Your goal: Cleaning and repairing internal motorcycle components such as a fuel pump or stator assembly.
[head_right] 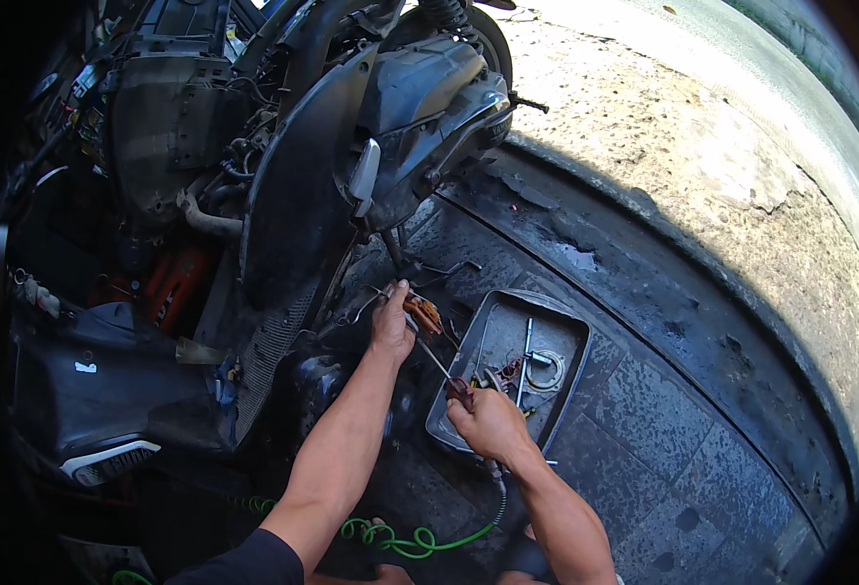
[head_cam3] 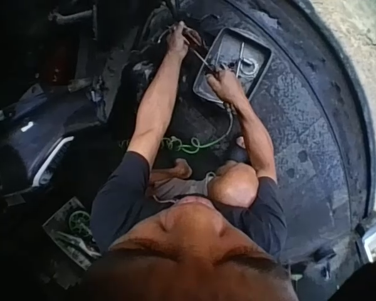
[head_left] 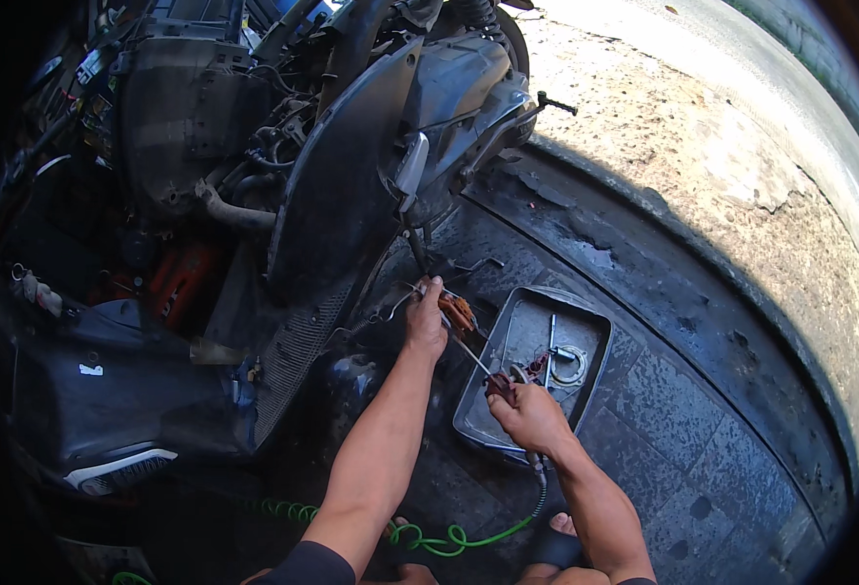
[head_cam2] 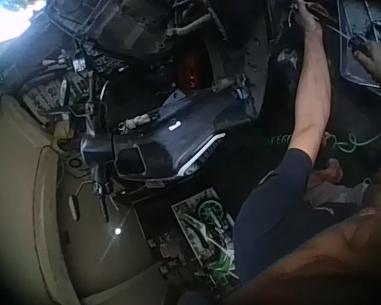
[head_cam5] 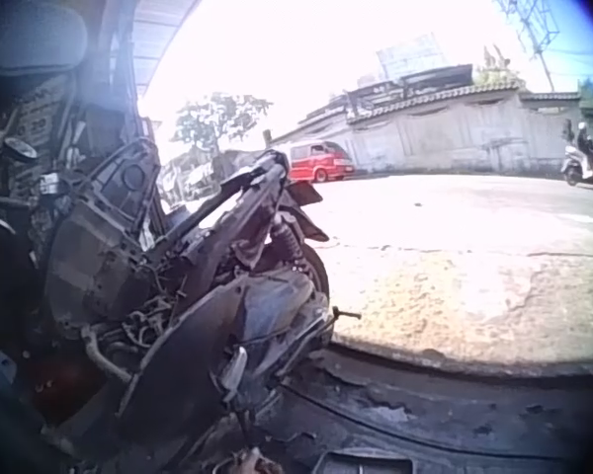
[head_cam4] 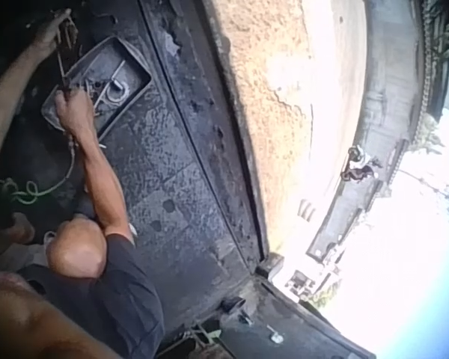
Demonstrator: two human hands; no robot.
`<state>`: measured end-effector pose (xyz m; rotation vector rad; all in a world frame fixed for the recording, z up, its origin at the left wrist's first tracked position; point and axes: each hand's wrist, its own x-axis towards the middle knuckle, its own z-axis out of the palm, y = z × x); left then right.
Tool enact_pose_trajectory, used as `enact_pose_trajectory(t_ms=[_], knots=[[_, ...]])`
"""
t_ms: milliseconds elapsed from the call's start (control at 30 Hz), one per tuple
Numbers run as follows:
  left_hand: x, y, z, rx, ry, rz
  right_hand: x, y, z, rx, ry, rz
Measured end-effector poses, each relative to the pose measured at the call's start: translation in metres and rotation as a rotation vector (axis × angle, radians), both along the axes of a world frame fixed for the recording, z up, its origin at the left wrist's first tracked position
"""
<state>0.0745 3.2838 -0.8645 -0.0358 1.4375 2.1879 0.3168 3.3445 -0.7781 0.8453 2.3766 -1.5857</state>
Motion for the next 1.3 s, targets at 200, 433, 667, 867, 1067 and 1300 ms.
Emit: enact_pose_trajectory(t_ms=[200,433,667,867,1067,1300], knots=[[0.004,-0.002,0.001,0.053,-0.004,-0.104,-0.015,0.003,0.009,0.173,-0.002,0.02],[0.013,-0.004,0.017,-0.076,-0.043,-0.1,-0.02,0.004,0.011,0.172,0.074,0.029],[0.018,-0.007,0.018,-0.131,-0.038,-0.162,-0.016,0.003,0.017,0.118,0.113,0.054],[0.017,-0.014,0.017,-0.244,0.162,-0.27,-0.015,0.012,0.023,0.072,0.144,0.017],[0.027,-0.008,0.031,-0.29,0.261,-0.381,-0.017,0.016,0.023,0.112,0.129,-0.05],[0.025,-0.008,0.027,-0.209,0.201,-0.341,-0.014,0.01,0.02,0.14,0.169,-0.083]])
